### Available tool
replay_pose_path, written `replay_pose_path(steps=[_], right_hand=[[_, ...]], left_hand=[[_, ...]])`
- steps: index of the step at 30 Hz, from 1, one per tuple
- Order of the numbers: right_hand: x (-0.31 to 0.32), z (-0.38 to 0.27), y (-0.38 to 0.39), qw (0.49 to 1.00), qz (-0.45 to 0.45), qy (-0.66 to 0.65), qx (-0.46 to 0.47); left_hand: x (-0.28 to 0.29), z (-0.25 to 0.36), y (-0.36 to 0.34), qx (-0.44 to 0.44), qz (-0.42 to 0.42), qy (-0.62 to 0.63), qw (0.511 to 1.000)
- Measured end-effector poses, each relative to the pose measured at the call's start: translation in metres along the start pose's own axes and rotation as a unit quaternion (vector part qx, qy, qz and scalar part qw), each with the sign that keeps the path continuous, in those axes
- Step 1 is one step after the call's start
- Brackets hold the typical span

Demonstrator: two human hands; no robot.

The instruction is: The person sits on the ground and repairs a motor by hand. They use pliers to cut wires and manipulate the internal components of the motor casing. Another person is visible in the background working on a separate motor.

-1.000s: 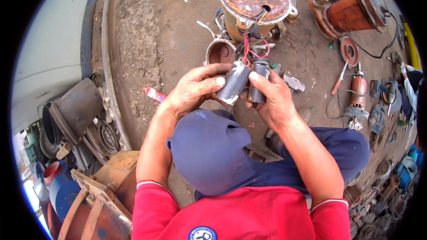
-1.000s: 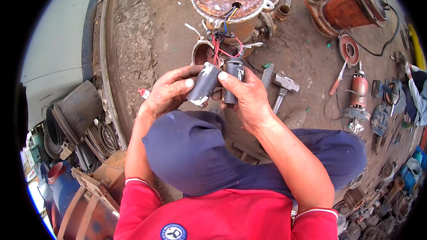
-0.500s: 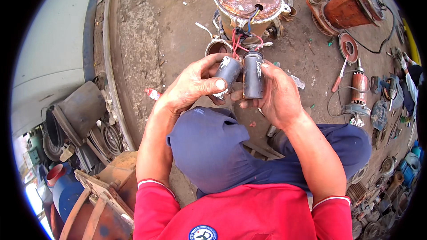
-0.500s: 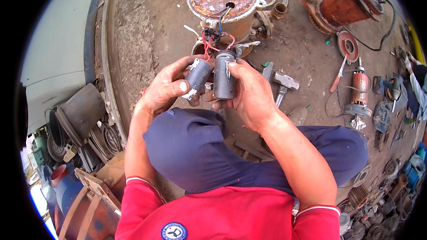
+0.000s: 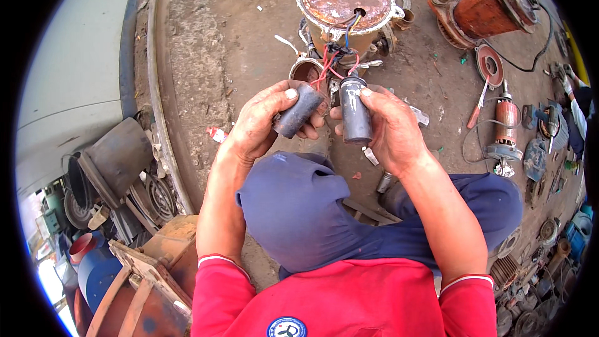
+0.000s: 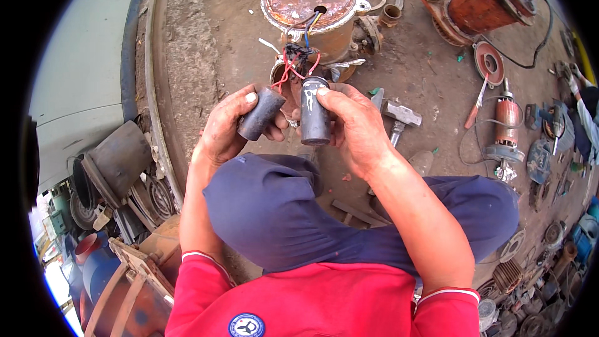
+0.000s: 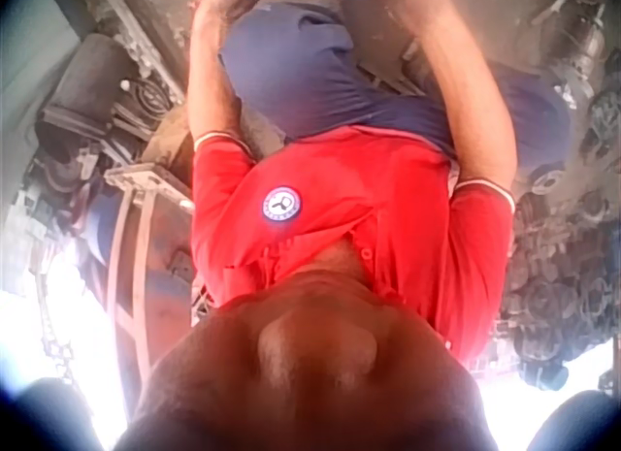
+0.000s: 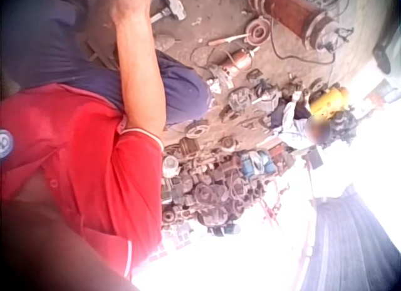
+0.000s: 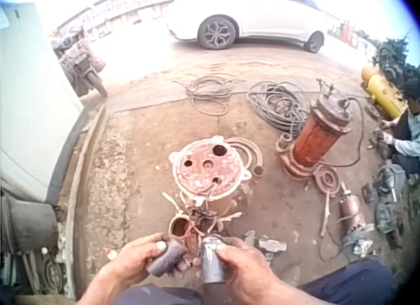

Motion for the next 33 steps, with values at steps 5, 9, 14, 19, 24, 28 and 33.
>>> replay_pose_path(steps=[5,9,14,19,24,28,33], right_hand=[[-0.003,0.002,0.000,0.999,-0.034,0.007,-0.003],[0.001,0.004,-0.002,0.999,-0.026,0.018,0.012],[-0.001,0.002,0.000,1.000,-0.010,0.009,0.024],[0.003,0.006,-0.002,1.000,-0.014,-0.003,0.026],[0.003,0.007,-0.002,1.000,-0.008,-0.012,0.026],[0.002,0.008,-0.003,0.999,-0.022,-0.022,0.029],[0.004,0.012,-0.002,0.999,-0.017,0.033,0.020]], left_hand=[[-0.009,-0.005,-0.001,0.032,-0.077,0.068,0.994],[-0.010,-0.006,-0.002,0.016,0.006,-0.035,0.999],[-0.001,-0.014,-0.006,0.003,-0.029,0.009,1.000],[-0.009,-0.012,0.001,0.007,-0.067,0.103,0.992],[-0.009,-0.011,0.002,0.008,-0.106,0.109,0.988],[-0.008,-0.013,0.000,0.010,-0.122,0.117,0.986],[-0.004,-0.015,-0.001,0.011,-0.105,0.096,0.990]])
Point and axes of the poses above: each hand's wrist, its own y-axis away from the middle knuckle, its own x-axis out of the back of the hand, z = x × y, the point moved 8 cm from there along -y, towards the middle knuckle, and after that the axes turned 7 degrees about x, right-handed, at the moved point
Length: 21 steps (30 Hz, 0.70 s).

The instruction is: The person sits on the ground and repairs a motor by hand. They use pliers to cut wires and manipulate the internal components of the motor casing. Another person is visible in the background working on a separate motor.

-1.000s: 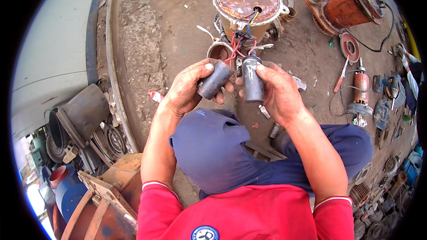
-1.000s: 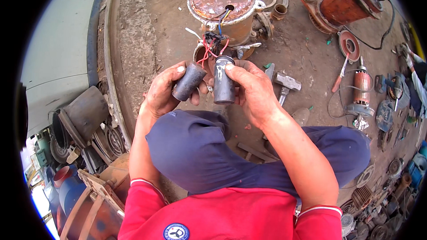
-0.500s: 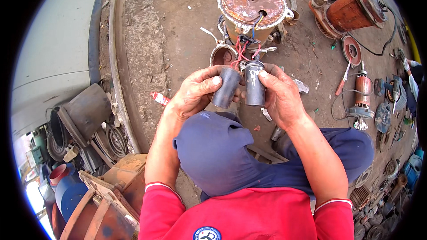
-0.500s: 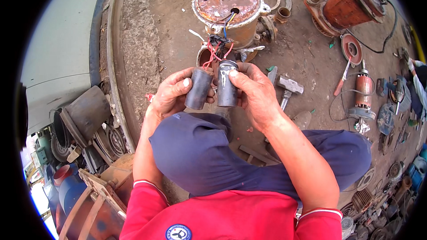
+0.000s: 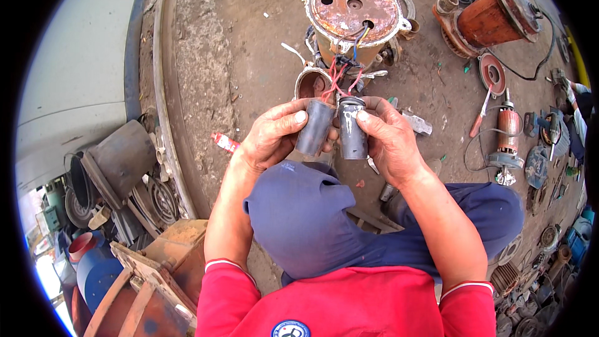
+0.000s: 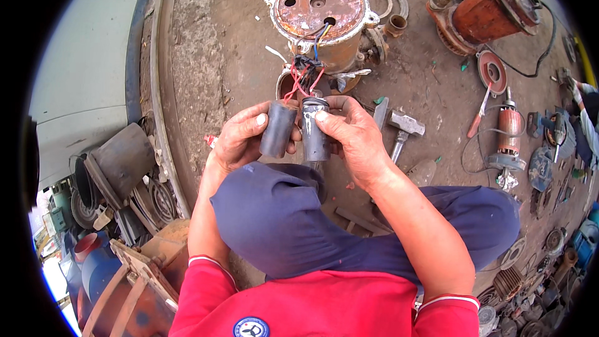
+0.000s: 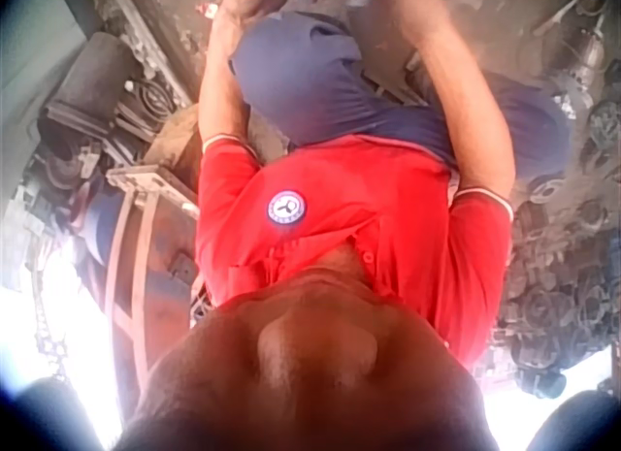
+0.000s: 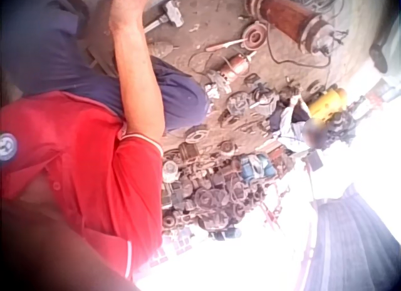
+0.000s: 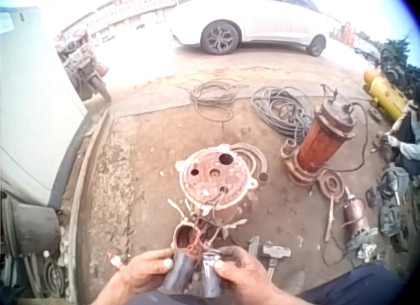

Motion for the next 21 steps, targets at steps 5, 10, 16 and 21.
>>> replay_pose_path(steps=[5,10,16,21], right_hand=[[-0.002,0.004,0.002,0.999,-0.011,0.051,-0.007],[-0.005,0.001,0.003,0.996,-0.020,0.091,0.006],[-0.014,0.003,0.008,0.996,-0.041,0.075,-0.014],[-0.015,0.002,0.008,0.994,-0.034,0.106,-0.015]], left_hand=[[0.009,-0.006,-0.001,-0.003,0.042,-0.009,0.999],[0.011,-0.006,-0.001,-0.009,0.033,-0.007,0.999],[0.009,0.005,0.000,-0.054,0.044,-0.017,0.997],[0.008,0.011,0.002,-0.078,0.062,-0.032,0.995]])
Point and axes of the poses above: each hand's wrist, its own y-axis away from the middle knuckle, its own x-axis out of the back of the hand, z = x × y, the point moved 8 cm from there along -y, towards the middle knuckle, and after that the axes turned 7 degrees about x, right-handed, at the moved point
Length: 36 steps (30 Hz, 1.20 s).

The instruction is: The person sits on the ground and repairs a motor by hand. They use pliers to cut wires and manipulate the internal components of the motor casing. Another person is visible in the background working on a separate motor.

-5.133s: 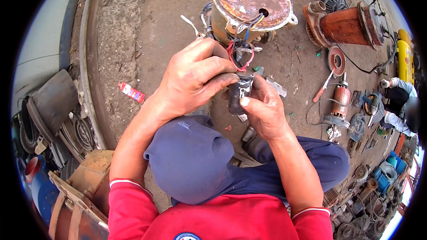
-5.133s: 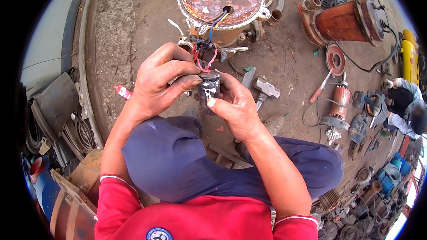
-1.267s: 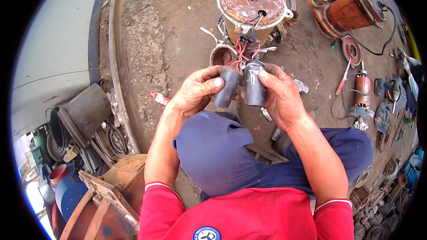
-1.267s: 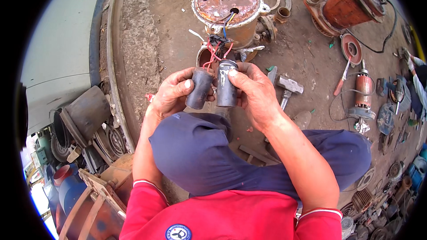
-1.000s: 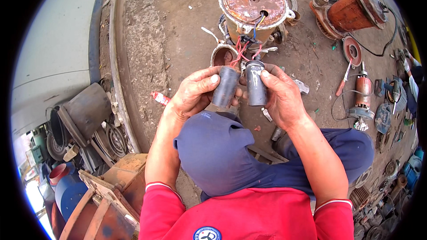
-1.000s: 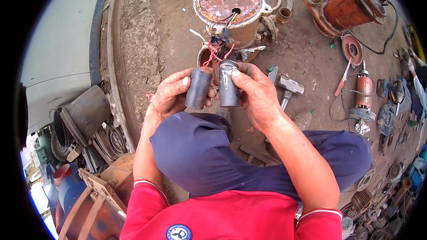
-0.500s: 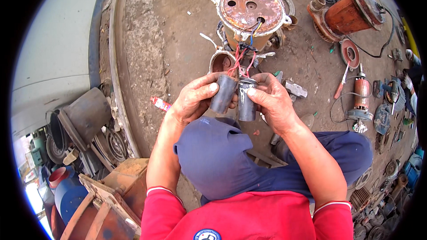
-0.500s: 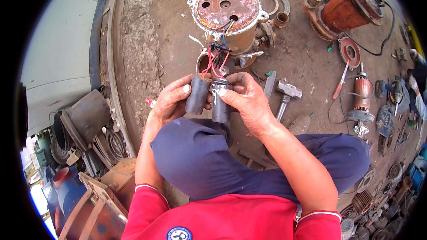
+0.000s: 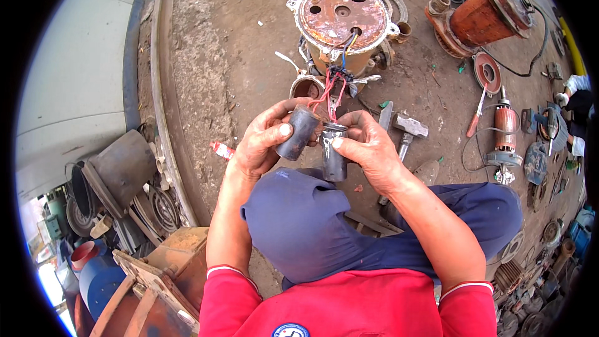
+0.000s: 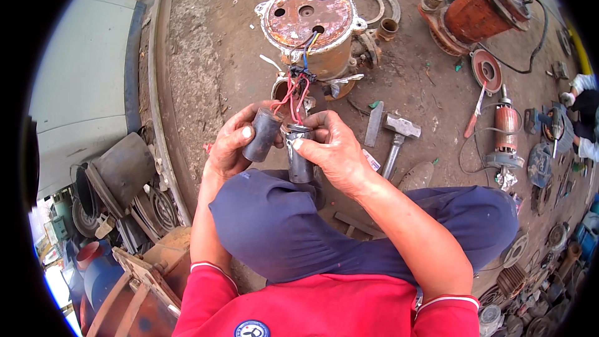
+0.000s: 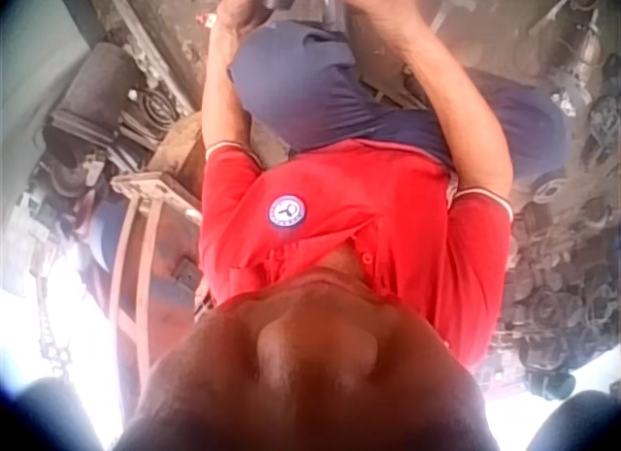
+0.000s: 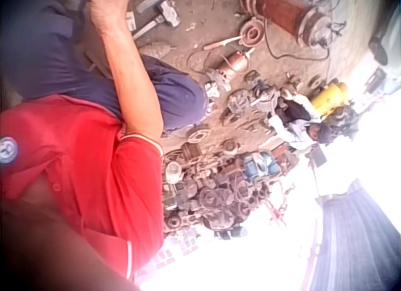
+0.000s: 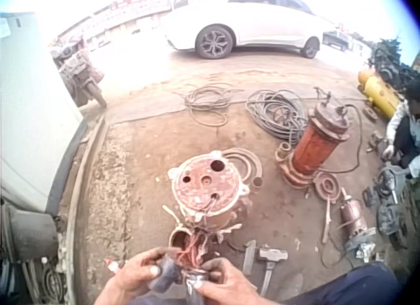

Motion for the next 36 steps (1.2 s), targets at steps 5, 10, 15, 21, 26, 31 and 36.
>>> replay_pose_path(steps=[5,10,15,21,26,31,36], right_hand=[[0.006,0.000,-0.003,0.994,0.028,0.096,0.036],[0.005,-0.008,-0.002,0.983,0.050,0.164,0.061],[0.002,-0.006,-0.004,0.982,0.039,0.159,0.093],[-0.001,-0.011,-0.003,0.977,0.019,0.198,0.076],[-0.008,-0.023,0.003,0.971,0.004,0.235,0.046],[-0.004,-0.017,-0.002,0.971,0.003,0.198,0.131],[0.003,-0.015,-0.012,0.993,0.004,0.068,0.099]], left_hand=[[-0.011,-0.001,0.002,0.039,0.013,-0.048,0.998],[-0.012,0.003,-0.001,0.044,0.028,-0.121,0.991],[0.008,0.001,-0.014,0.014,0.041,-0.032,0.999],[-0.009,0.028,-0.028,0.004,0.085,-0.146,0.986],[-0.031,0.040,-0.041,0.004,0.134,-0.204,0.970],[-0.025,0.045,-0.041,-0.019,0.166,-0.160,0.973],[-0.026,0.046,-0.039,-0.058,0.164,-0.014,0.985]])
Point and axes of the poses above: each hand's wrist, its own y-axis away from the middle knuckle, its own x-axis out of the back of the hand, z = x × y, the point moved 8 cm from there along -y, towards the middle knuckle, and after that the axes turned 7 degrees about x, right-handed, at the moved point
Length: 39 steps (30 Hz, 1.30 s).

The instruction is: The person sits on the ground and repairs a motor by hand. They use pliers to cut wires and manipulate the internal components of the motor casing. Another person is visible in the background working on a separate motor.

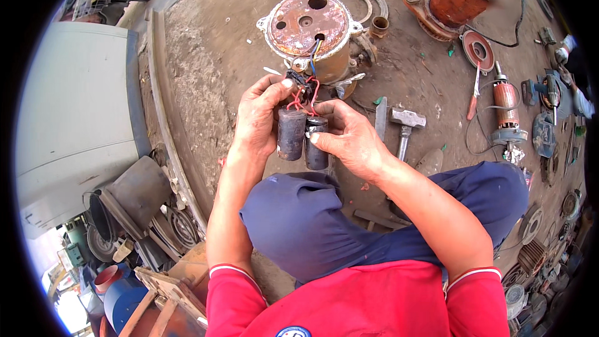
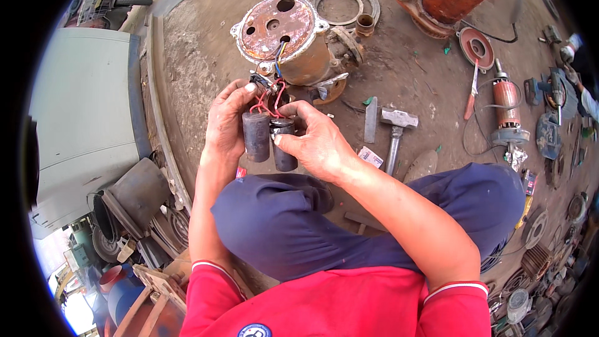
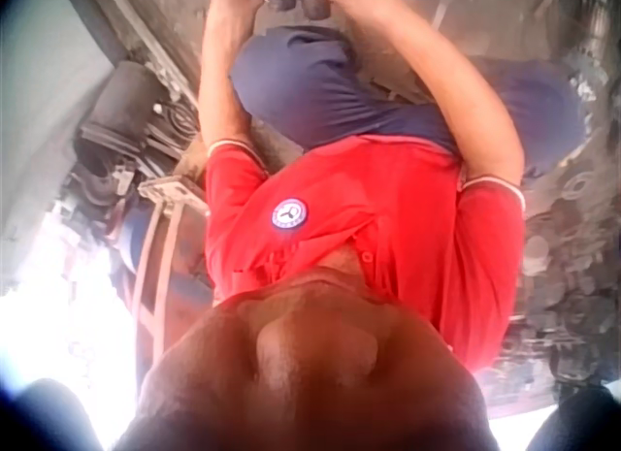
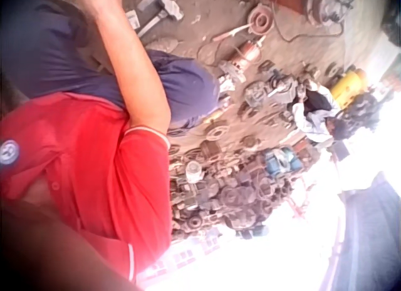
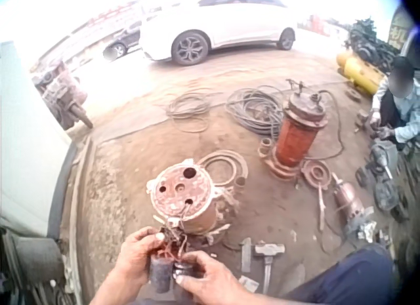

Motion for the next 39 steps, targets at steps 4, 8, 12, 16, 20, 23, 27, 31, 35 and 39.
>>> replay_pose_path(steps=[4,8,12,16,20,23,27,31,35,39], right_hand=[[0.003,-0.005,-0.004,0.999,0.011,-0.023,-0.025],[0.002,-0.003,-0.005,0.996,0.006,-0.080,-0.039],[0.000,0.000,-0.005,0.996,0.005,-0.071,-0.045],[-0.006,0.006,-0.001,0.995,-0.003,-0.074,-0.061],[-0.016,0.007,0.006,0.987,-0.018,-0.138,-0.078],[-0.009,0.008,0.013,0.985,-0.011,-0.150,-0.080],[-0.008,0.009,0.016,0.995,-0.001,-0.076,-0.065],[0.000,-0.018,0.021,0.989,0.006,-0.102,-0.104],[0.019,-0.040,0.015,0.996,0.021,-0.023,-0.083],[0.041,-0.067,-0.008,0.989,0.037,0.136,-0.040]], left_hand=[[0.004,0.000,-0.004,-0.005,-0.016,0.022,1.000],[0.010,-0.007,-0.008,-0.005,-0.019,0.041,0.999],[0.008,-0.010,-0.006,0.021,-0.032,0.040,0.998],[0.012,-0.015,-0.007,0.052,-0.053,0.031,0.997],[0.014,-0.011,0.002,0.069,-0.029,0.009,0.997],[0.010,-0.010,0.008,0.050,-0.039,-0.016,0.998],[0.009,-0.013,0.029,0.039,-0.092,-0.063,0.993],[0.010,-0.016,0.044,0.050,-0.052,-0.114,0.991],[-0.023,0.003,0.054,0.045,-0.102,-0.173,0.979],[-0.053,0.022,0.055,0.042,-0.087,-0.206,0.974]])
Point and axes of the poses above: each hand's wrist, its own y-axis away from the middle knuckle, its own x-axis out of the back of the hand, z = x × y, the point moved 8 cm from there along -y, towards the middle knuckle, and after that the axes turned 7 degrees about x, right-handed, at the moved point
